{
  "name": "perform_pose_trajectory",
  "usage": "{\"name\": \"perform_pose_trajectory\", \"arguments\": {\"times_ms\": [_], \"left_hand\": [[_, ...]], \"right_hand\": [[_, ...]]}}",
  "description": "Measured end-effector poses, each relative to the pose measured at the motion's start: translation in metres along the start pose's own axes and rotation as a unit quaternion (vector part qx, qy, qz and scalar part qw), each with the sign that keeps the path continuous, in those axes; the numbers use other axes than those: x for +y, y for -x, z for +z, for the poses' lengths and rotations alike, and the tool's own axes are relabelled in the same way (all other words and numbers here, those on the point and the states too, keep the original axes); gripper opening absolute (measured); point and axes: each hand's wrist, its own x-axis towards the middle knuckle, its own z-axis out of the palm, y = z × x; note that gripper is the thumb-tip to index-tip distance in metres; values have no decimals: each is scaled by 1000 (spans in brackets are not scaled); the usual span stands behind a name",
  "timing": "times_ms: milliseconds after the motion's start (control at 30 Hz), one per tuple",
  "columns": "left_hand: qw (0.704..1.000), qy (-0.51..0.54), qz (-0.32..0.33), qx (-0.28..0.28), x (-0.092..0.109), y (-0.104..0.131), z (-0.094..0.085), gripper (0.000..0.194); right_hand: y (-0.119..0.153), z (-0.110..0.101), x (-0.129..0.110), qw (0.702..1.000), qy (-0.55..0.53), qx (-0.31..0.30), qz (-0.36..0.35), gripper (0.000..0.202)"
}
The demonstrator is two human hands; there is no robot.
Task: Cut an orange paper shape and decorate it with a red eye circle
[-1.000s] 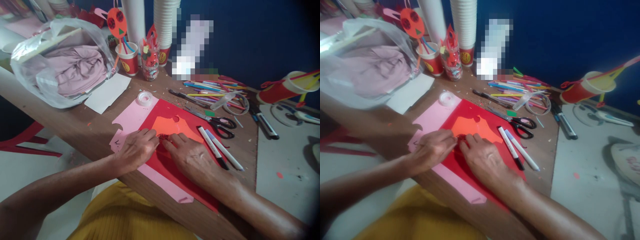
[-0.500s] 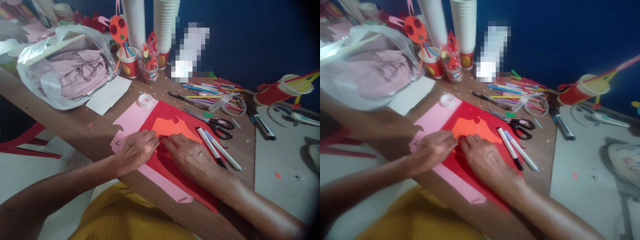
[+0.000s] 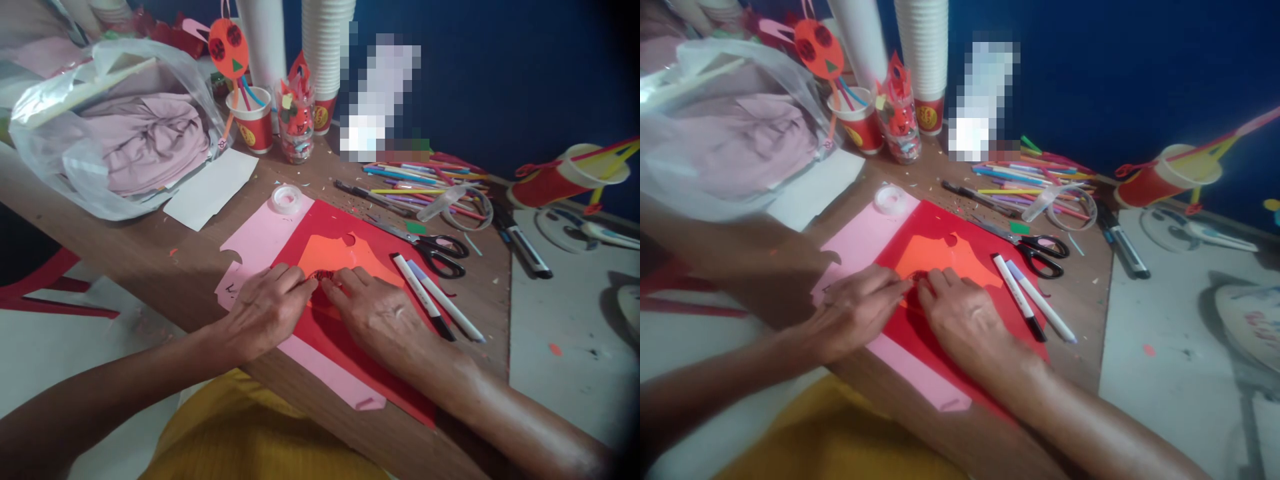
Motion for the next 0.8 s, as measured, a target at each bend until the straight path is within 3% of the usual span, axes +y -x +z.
{"name": "perform_pose_trajectory", "arguments": {"times_ms": [267,600,800], "left_hand": [[998,-62,11,-24,4,1,5,21],[998,-50,12,-29,5,1,3,23],[998,-52,11,-18,5,1,4,22]], "right_hand": [[0,-2,-2,1000,-4,-9,9,28],[-1,1,-3,1000,-5,-3,14,28],[-2,-6,6,998,-52,-10,-19,30]]}}
